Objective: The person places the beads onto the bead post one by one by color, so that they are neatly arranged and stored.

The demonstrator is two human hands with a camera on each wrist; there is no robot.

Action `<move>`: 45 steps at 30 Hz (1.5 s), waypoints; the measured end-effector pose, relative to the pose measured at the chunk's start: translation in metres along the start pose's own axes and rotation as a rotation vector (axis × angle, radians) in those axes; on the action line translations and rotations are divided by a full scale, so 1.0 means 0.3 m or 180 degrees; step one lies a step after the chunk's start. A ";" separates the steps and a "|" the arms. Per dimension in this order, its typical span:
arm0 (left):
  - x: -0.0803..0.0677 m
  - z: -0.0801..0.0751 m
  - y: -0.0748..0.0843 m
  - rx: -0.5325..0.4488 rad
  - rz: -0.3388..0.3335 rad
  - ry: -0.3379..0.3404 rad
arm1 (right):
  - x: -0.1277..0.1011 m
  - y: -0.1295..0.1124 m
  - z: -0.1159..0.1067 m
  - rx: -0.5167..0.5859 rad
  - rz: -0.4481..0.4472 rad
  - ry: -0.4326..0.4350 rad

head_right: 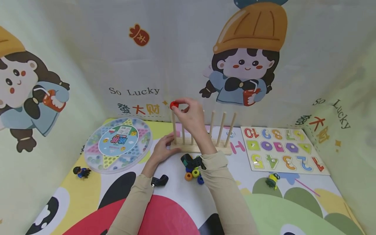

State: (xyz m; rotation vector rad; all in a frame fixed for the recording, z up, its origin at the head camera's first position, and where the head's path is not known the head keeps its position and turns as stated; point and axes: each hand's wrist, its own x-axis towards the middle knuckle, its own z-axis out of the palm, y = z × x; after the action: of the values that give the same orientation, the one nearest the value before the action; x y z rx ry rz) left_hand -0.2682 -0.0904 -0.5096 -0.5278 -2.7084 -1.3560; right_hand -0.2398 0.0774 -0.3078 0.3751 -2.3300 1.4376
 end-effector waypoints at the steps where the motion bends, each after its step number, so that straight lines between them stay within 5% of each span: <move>1: 0.002 -0.001 0.001 -0.0005 -0.0002 -0.0001 | 0.007 -0.002 0.007 -0.0030 -0.0002 -0.0014; 10: 0.026 -0.011 0.020 0.0017 0.0009 0.0013 | 0.038 -0.011 0.024 -0.0458 -0.0128 -0.0075; 18: 0.040 -0.026 0.013 0.0100 0.0084 0.0028 | 0.006 -0.021 -0.046 -0.0336 -0.0356 0.0097; 22: 0.021 -0.037 -0.010 0.0150 0.0096 0.0136 | -0.065 0.020 -0.107 -0.0166 -0.0356 0.0169; 26: 0.003 -0.034 -0.030 0.0180 0.0104 0.0147 | -0.177 0.124 -0.167 -0.0295 -0.0064 0.0166; 35: 0.002 -0.006 -0.020 0.0162 0.0085 0.0095 | -0.464 0.421 -0.218 -0.0615 0.0290 -0.0533; 45: -0.004 -0.001 0.002 0.0092 0.0081 0.0032 | -0.578 0.499 -0.196 -0.0707 0.0300 -0.0654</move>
State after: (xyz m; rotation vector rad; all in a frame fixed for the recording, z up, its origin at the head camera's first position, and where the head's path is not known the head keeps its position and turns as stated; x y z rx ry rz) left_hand -0.2668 -0.0906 -0.5091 -0.5497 -2.6994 -1.3078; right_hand -0.1364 0.2012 -0.4807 0.3690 -2.6727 1.2124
